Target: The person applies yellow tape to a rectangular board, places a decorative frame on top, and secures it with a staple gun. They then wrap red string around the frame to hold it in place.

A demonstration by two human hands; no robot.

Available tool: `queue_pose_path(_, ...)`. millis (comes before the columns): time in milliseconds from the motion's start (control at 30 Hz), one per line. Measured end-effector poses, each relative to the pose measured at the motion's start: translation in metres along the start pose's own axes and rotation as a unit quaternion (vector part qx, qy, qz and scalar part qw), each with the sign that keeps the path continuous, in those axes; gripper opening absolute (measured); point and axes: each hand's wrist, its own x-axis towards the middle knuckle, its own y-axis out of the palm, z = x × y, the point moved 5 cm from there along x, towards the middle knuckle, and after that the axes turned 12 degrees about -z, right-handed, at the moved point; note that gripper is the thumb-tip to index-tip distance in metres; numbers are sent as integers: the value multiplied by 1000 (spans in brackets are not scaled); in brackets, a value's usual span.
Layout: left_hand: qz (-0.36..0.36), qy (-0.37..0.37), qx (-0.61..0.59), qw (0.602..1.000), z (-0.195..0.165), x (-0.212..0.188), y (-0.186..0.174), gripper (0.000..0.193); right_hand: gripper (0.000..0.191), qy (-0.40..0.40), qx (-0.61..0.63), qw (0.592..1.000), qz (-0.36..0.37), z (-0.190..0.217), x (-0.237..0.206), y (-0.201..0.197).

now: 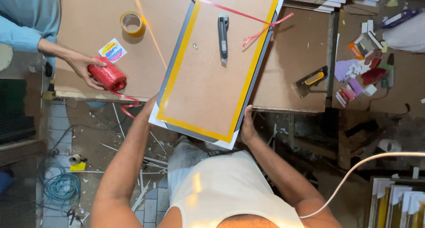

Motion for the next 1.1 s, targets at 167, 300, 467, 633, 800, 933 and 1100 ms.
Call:
queue_pose_path(167, -16, -2, -39, 999, 34, -16, 5, 53, 91, 21, 96, 995, 26, 18, -5, 5)
queue_pose_path(300, -37, -15, -131, 991, 98, -29, 24, 54, 82, 86, 96, 991, 26, 37, 17, -34)
queue_pose_path(467, -112, 311, 93, 939, 66, -42, 17, 45, 79, 58, -131, 988, -65, 66, 28, -49)
queue_pose_path(633, -98, 331, 439, 830, -23, -114, 7, 35, 63, -461, -524, 702, -139, 151, -69, 52)
queue_pose_path(800, 237, 646, 447, 572, -61, -206, 84, 19, 51, -521, -524, 671, 55, 115, -133, 172)
queue_pose_path(933, 281, 611, 470, 572, -71, -208, 90, 13, 23, -484, -527, 698, -32, 111, -141, 152)
queue_pose_path(1100, 261, 424, 569, 654, -77, -162, 75, 31, 5, -500, -558, 540, -383, 136, -112, -7)
